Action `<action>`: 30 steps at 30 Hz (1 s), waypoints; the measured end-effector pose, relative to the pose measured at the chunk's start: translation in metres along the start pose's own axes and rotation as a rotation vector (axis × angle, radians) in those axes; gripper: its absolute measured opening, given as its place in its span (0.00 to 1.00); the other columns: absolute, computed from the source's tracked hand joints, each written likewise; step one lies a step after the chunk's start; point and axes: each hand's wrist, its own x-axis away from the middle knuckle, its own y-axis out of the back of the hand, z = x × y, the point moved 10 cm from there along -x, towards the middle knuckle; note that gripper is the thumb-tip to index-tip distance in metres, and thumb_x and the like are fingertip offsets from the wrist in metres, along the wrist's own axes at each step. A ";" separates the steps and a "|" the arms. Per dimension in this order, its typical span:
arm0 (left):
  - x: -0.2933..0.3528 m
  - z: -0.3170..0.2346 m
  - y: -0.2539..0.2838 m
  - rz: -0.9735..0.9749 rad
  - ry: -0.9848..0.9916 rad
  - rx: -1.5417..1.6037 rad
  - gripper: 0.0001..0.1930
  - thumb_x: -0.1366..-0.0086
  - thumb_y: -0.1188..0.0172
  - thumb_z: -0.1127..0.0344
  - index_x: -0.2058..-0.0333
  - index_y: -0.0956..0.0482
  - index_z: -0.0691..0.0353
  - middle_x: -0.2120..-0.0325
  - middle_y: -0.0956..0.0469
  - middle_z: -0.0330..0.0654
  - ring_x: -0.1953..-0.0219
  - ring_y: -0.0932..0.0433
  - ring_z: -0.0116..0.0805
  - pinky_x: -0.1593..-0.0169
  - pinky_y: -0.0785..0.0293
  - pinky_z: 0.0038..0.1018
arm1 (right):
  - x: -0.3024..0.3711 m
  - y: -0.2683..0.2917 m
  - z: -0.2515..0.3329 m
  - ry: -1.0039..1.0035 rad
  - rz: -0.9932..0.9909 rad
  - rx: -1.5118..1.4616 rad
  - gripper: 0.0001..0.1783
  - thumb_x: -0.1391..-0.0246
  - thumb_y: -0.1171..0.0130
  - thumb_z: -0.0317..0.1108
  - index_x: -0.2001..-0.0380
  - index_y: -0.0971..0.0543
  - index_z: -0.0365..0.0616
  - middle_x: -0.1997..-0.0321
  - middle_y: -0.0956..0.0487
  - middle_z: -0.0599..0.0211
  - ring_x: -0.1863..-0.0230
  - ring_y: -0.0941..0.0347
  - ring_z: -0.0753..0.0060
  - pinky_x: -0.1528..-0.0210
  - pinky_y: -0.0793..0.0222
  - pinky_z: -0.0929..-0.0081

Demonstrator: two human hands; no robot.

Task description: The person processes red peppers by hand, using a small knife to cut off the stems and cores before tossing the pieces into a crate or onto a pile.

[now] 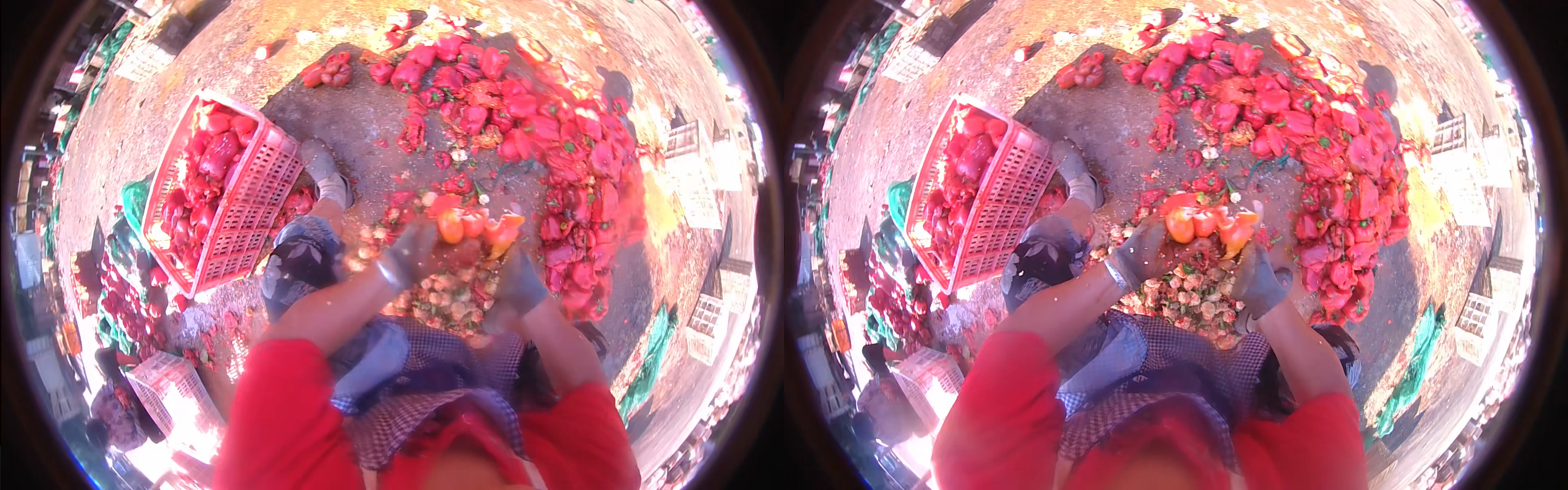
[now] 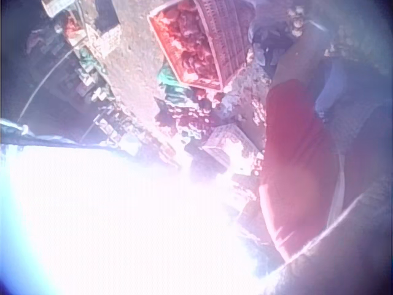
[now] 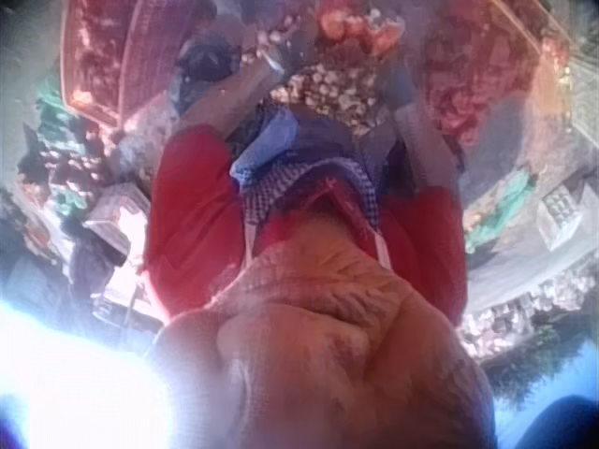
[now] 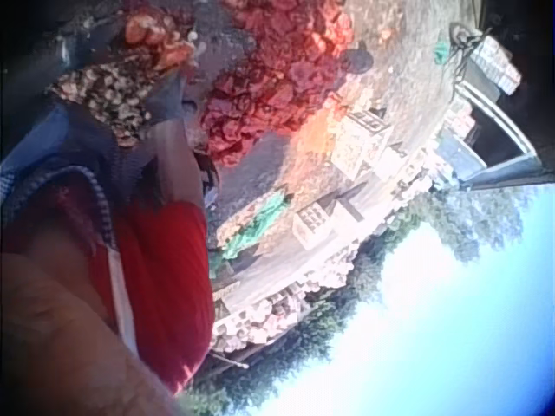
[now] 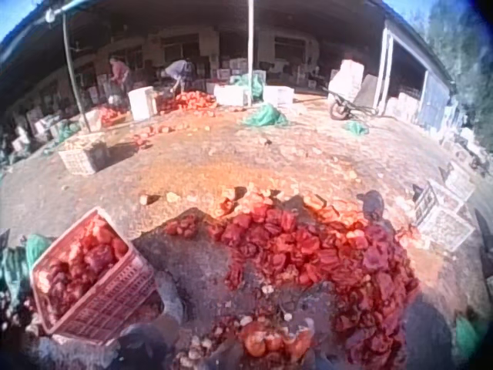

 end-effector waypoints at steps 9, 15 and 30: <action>-0.029 -0.096 0.097 -0.112 -0.149 0.848 0.25 0.33 0.45 0.63 0.40 0.38 0.59 0.46 0.29 0.46 0.47 0.25 0.41 0.51 0.20 0.39 | -0.012 -0.026 0.067 -0.090 -0.265 -0.202 0.28 0.38 0.54 0.57 0.48 0.28 0.47 0.57 0.24 0.65 0.77 0.36 0.83 0.82 0.43 0.84; 0.026 -0.115 0.282 -0.739 -0.086 0.123 0.22 0.34 0.47 0.72 0.42 0.38 0.63 0.49 0.27 0.49 0.53 0.22 0.42 0.55 0.18 0.37 | -0.017 -0.008 0.064 0.054 -0.207 0.125 0.28 0.41 0.49 0.55 0.50 0.27 0.44 0.59 0.24 0.64 0.71 0.30 0.78 0.74 0.35 0.79; 0.107 -0.046 0.493 -0.849 0.695 -1.140 0.27 0.49 0.31 0.53 0.52 0.23 0.58 0.59 0.19 0.50 0.54 0.21 0.45 0.50 0.26 0.35 | -0.012 -0.051 0.096 0.692 -0.027 1.082 0.32 0.51 0.42 0.21 0.41 0.36 0.41 0.54 0.23 0.55 0.62 0.23 0.67 0.68 0.25 0.77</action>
